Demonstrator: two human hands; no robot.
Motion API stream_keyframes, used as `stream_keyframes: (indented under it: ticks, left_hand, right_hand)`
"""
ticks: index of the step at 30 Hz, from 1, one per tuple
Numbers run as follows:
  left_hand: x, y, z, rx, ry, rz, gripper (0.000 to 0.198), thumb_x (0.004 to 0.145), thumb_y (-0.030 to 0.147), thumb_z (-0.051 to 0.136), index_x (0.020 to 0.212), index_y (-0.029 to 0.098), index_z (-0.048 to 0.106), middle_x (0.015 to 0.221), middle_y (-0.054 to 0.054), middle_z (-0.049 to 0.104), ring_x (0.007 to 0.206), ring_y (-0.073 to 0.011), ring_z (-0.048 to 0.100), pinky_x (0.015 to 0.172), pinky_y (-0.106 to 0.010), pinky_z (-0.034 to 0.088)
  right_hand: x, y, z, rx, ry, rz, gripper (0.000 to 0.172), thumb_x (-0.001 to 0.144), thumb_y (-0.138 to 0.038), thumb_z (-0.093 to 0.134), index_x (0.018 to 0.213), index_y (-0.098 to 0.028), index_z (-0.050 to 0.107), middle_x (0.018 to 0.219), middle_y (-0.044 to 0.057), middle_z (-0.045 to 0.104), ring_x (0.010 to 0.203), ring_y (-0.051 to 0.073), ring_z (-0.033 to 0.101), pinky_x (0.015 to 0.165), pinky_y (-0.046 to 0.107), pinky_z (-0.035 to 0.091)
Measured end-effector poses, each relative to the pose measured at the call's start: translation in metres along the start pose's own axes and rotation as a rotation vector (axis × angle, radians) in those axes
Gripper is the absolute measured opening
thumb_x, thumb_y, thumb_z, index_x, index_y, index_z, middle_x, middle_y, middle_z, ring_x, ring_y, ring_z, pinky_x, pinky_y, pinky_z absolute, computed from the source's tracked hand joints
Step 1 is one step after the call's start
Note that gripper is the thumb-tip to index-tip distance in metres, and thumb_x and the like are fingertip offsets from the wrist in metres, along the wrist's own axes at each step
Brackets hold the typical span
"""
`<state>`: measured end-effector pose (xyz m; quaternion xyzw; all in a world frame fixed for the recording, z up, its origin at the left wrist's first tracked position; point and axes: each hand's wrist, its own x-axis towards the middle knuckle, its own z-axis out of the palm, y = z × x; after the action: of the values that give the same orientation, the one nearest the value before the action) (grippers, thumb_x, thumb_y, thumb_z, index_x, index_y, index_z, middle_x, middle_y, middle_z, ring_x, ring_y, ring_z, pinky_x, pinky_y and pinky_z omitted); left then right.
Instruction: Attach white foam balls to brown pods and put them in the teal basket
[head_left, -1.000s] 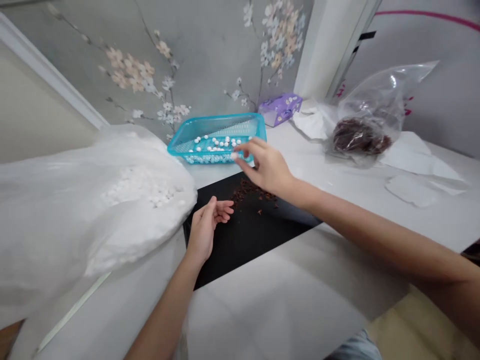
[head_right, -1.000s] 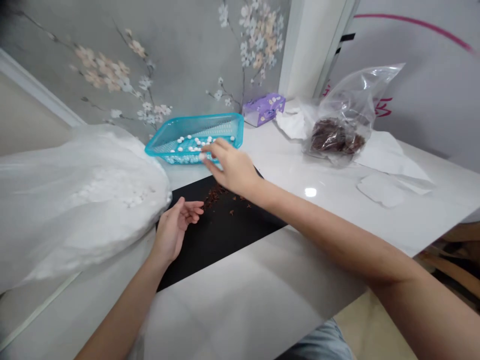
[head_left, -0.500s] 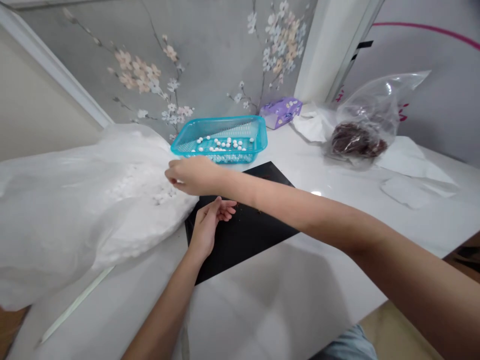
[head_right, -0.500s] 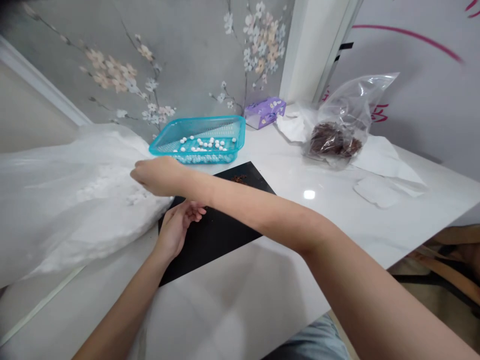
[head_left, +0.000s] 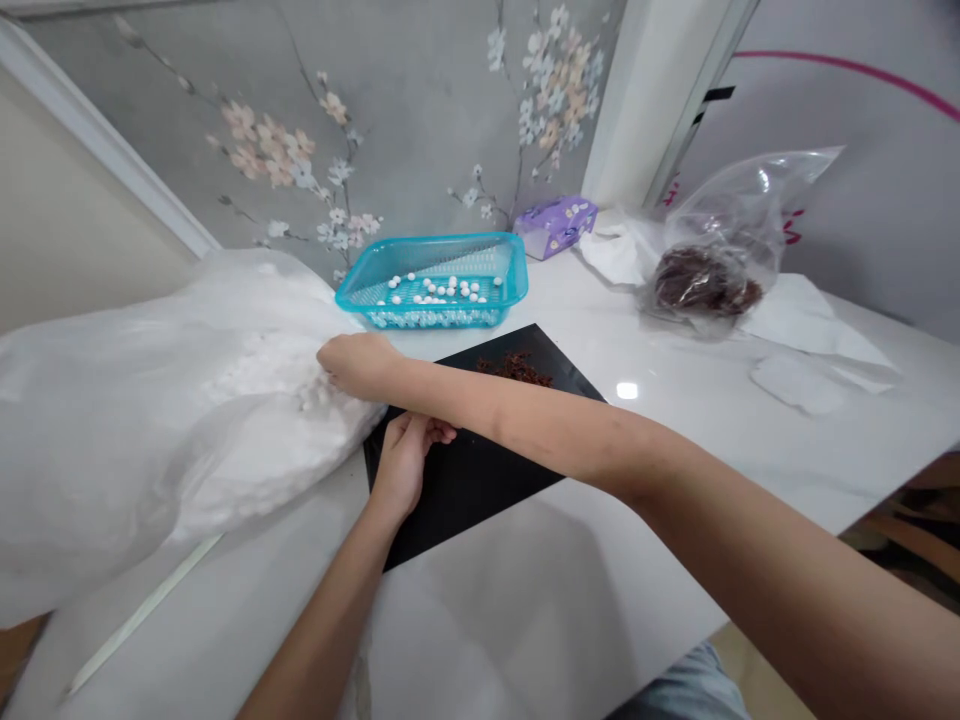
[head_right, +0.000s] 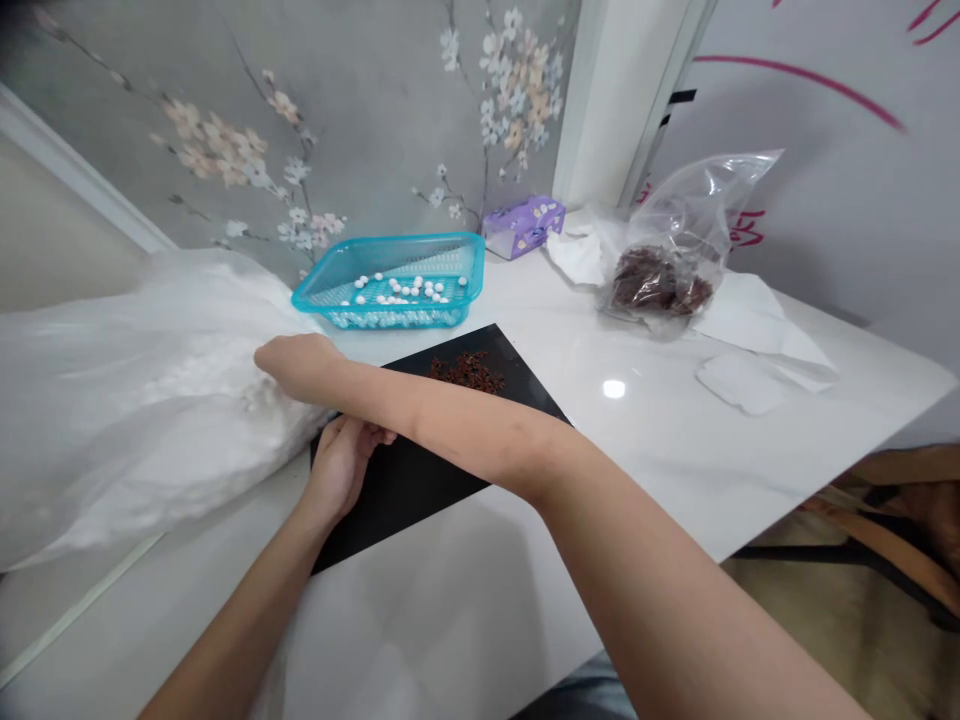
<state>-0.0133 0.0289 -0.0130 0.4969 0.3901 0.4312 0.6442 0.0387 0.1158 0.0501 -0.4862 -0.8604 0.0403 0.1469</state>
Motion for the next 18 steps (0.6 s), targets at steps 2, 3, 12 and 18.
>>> stream_keyframes:
  ticks: [2, 3, 12, 18]
  left_hand:
    - [0.001, 0.0, 0.0, -0.019, 0.014, -0.013, 0.028, 0.078, 0.03, 0.056, 0.056, 0.015, 0.063, 0.054, -0.003, 0.061, 0.053, -0.0112, 0.052, 0.053, -0.024, 0.04]
    - [0.001, 0.001, 0.0, -0.034, 0.023, -0.023, 0.028, 0.078, 0.031, 0.055, 0.058, 0.014, 0.064, 0.057, -0.003, 0.062, 0.053, -0.0108, 0.052, 0.053, -0.023, 0.04]
    - [0.004, 0.006, 0.001, -0.193, 0.032, -0.019, 0.027, 0.084, 0.035, 0.051, 0.088, 0.014, 0.067, 0.07, -0.002, 0.061, 0.058, -0.0083, 0.052, 0.053, -0.02, 0.041]
    - [0.007, 0.004, 0.0, -0.218, 0.067, -0.018, 0.017, 0.073, 0.031, 0.065, 0.073, 0.014, 0.064, 0.066, 0.001, 0.059, 0.056, -0.0061, 0.051, 0.054, -0.017, 0.041]
  right_hand:
    - [-0.006, 0.003, -0.009, 0.047, 0.085, -0.004, 0.021, 0.088, -0.022, 0.044, 0.1, -0.014, 0.059, 0.107, 0.009, 0.062, 0.092, 0.019, 0.057, 0.068, 0.027, 0.041]
    - [-0.012, 0.007, -0.015, 0.08, 0.138, 0.0, 0.022, 0.088, -0.025, 0.044, 0.101, -0.014, 0.059, 0.105, 0.008, 0.061, 0.089, 0.018, 0.057, 0.067, 0.026, 0.039]
    - [-0.099, 0.055, -0.03, 0.58, 0.243, 0.072, 0.013, 0.077, -0.023, 0.061, 0.078, -0.011, 0.065, 0.054, -0.007, 0.04, 0.051, 0.005, 0.037, 0.055, 0.02, 0.03]
    - [-0.12, 0.049, -0.018, 0.64, 0.214, 0.04, 0.014, 0.077, -0.023, 0.06, 0.084, -0.012, 0.065, 0.056, -0.006, 0.042, 0.051, 0.005, 0.038, 0.053, 0.02, 0.03]
